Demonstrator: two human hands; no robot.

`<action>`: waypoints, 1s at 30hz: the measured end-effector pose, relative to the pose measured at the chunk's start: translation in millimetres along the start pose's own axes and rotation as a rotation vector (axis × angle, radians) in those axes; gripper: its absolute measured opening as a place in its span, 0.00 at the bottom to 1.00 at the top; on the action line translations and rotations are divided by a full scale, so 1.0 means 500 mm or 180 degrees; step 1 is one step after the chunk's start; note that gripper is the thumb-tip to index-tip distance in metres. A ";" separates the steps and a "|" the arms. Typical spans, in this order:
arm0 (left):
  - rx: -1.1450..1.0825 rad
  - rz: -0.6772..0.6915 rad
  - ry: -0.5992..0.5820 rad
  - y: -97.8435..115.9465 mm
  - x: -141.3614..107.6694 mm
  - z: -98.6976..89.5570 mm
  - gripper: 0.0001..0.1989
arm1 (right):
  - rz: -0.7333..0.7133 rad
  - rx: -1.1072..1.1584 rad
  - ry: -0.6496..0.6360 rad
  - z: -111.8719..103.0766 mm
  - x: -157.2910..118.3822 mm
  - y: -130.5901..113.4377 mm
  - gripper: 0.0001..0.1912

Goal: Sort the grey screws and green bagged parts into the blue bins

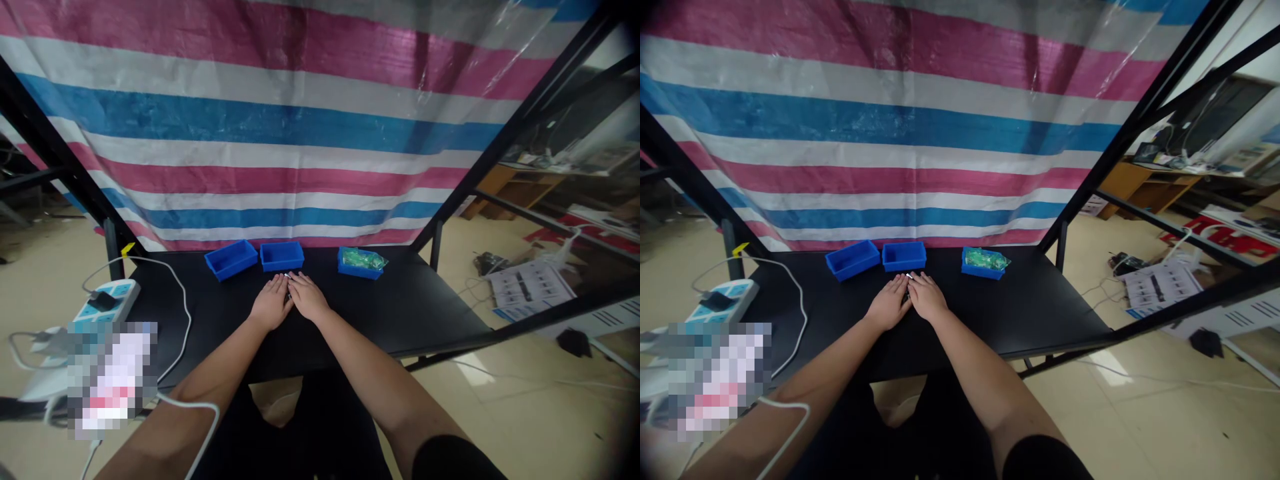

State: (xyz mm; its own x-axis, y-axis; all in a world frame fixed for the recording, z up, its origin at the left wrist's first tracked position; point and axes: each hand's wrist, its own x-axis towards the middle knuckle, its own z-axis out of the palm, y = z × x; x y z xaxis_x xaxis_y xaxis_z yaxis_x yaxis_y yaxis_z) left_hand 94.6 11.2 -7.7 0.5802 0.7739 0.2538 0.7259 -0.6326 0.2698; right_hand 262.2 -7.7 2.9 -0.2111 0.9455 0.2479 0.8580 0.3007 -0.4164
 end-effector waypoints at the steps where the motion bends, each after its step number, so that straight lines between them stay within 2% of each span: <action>1: -0.0009 -0.0004 0.0011 0.000 0.000 -0.002 0.34 | 0.0039 0.0042 0.0053 0.000 0.000 0.000 0.24; 6: -0.0109 -0.0002 0.0131 -0.005 -0.002 -0.014 0.27 | 0.0253 0.0164 0.0341 0.003 -0.004 0.007 0.20; 12: -0.0241 -0.0098 0.0513 -0.027 -0.008 -0.023 0.20 | 0.0422 0.0233 0.0585 0.007 -0.009 0.021 0.17; 17: -0.0180 -0.0079 0.0598 -0.059 -0.025 -0.033 0.21 | 0.0485 0.0289 0.0626 0.007 -0.008 0.029 0.20; 23: -0.0161 -0.0114 0.0422 -0.106 -0.052 -0.048 0.26 | 0.0616 0.0218 0.0541 0.003 -0.008 0.030 0.25; 26: -0.0292 -0.0216 0.0352 -0.124 -0.064 -0.053 0.29 | 0.0718 0.0198 0.0570 -0.001 -0.010 0.025 0.22; 28: -0.0437 -0.0255 0.0415 -0.128 -0.071 -0.059 0.30 | 0.0774 0.0137 0.0656 -0.003 -0.014 0.020 0.18; 30: -0.0530 -0.0353 0.0608 -0.126 -0.076 -0.067 0.29 | 0.0805 0.0086 0.0755 -0.006 -0.023 0.017 0.22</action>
State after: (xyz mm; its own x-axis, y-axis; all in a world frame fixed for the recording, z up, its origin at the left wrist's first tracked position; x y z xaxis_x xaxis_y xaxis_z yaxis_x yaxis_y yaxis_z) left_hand 14.5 20.6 -3.3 0.4088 0.8295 0.3804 0.7014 -0.5523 0.4506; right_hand 273.1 -16.4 -0.6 0.1241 0.9362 0.3290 0.8559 0.0668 -0.5129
